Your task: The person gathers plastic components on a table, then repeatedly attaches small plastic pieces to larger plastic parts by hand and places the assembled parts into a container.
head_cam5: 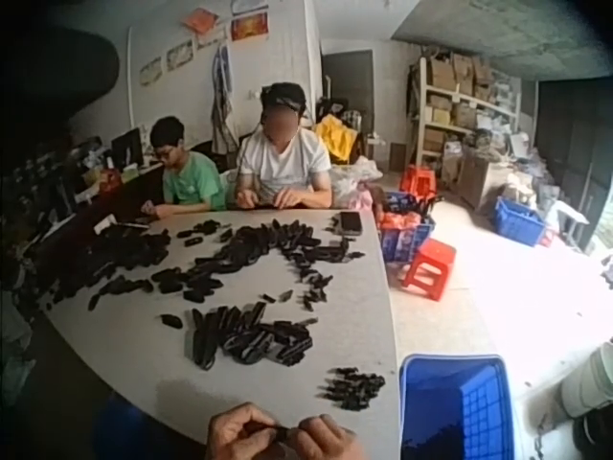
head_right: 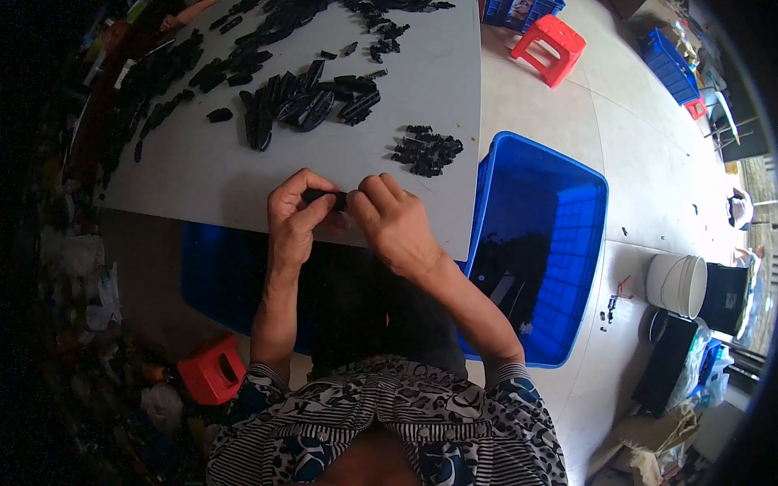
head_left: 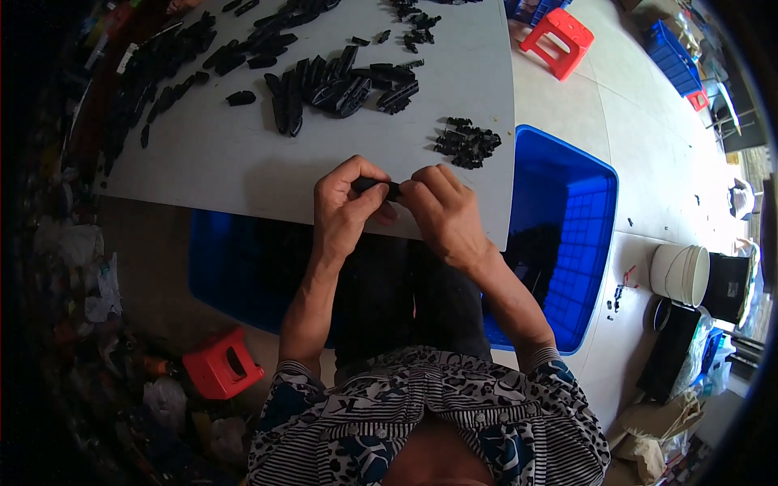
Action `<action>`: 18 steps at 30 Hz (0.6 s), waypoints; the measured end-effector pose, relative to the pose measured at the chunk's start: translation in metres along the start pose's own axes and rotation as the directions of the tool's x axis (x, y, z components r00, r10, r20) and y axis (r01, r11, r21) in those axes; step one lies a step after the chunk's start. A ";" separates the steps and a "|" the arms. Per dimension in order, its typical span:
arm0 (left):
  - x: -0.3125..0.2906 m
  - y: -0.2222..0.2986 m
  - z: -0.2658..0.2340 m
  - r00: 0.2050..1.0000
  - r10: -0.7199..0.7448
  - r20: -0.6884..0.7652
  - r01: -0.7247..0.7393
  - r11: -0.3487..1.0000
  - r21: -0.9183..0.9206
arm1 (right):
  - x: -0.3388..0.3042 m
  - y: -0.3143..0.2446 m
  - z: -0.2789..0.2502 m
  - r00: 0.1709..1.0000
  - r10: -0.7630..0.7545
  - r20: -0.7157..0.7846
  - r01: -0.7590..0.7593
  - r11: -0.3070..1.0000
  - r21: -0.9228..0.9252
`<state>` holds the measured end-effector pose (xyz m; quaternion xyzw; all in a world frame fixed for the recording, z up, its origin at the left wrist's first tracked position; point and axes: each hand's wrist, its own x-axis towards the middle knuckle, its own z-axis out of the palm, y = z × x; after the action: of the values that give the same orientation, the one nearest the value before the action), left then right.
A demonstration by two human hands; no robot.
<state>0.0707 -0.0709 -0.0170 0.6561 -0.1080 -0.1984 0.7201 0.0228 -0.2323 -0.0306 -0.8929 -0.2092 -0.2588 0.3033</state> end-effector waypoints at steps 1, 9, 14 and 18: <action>-0.002 -0.002 0.000 1.000 0.023 -0.005 -0.023 0.999 -0.025 | 0.003 -0.004 -0.002 0.993 0.120 -0.017 -0.118 0.989 0.083; -0.022 -0.004 -0.002 0.993 0.101 -0.054 -0.104 0.994 -0.045 | 0.007 -0.004 0.002 0.918 0.313 0.244 -0.395 0.778 0.489; -0.043 -0.001 -0.023 1.000 -0.009 -0.019 0.008 0.998 -0.058 | 0.011 -0.005 0.004 0.886 0.101 0.451 -0.305 0.863 0.404; -0.072 0.000 -0.073 0.991 -0.135 -0.022 0.137 0.974 0.182 | 0.029 0.032 0.014 0.970 0.100 0.222 -0.115 0.992 0.056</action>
<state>0.0361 0.0254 -0.0178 0.7265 -0.0771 -0.2333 0.6418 0.0673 -0.2400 -0.0366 -0.9150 -0.2015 -0.1348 0.3223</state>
